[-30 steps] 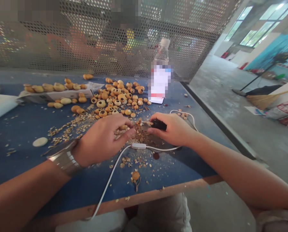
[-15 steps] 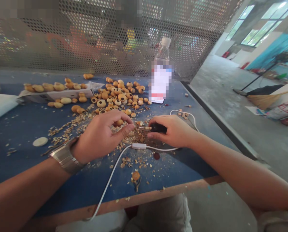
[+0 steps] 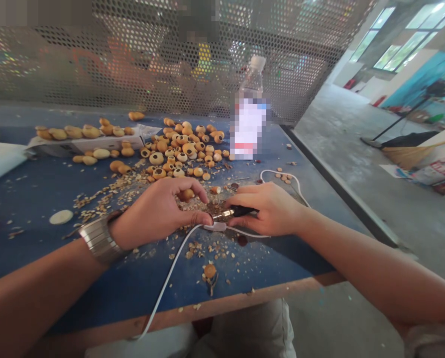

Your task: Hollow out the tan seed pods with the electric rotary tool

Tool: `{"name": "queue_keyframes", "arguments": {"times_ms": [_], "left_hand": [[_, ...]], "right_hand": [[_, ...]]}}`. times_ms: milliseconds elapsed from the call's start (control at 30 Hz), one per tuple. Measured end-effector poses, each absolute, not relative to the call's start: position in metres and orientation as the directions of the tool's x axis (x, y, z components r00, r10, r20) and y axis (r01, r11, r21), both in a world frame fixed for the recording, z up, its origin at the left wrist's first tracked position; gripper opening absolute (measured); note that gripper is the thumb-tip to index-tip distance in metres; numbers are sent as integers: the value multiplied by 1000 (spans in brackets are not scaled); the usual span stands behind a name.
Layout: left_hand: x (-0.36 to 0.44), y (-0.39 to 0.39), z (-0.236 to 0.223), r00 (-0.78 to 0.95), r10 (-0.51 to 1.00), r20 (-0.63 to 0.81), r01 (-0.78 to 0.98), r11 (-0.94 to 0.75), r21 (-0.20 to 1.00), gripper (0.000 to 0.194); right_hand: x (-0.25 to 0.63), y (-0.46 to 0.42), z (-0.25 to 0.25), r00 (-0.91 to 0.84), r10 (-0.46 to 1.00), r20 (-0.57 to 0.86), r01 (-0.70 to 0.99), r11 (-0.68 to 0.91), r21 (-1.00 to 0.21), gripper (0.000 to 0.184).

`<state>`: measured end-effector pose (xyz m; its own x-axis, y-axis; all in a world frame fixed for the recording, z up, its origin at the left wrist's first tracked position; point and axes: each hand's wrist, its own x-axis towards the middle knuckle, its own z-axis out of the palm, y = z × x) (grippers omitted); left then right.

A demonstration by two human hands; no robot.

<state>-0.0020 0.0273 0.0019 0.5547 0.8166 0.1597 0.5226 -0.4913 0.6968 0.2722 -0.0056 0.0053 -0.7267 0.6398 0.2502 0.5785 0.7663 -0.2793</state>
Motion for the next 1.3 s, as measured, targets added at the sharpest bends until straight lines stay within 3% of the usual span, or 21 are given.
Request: {"name": "queue_keyframes", "arguments": {"times_ms": [333,567,767,1067,1300], "left_hand": [[0,21,6,579,794,184,513,-531,674,32],[1,21,2,648,691,319,463,-690,556,31],[5,14,-8,814,513,273,388,-830,401,13],[12,11,-13,858,428,284,396,-903,164,16],[14,13,-14,879,366,307,342,-931,129,18]], "right_hand": [[271,-9,2,-744,611,271,554,791,-260,36],[270,-2,8,-547,722,424,654,684,-322,36],[269,-1,9,-457,832,316,752,551,-362,31],[270,5,6,-384,887,256,808,457,-371,31],[271,5,7,-329,918,222,842,391,-370,32]]}}
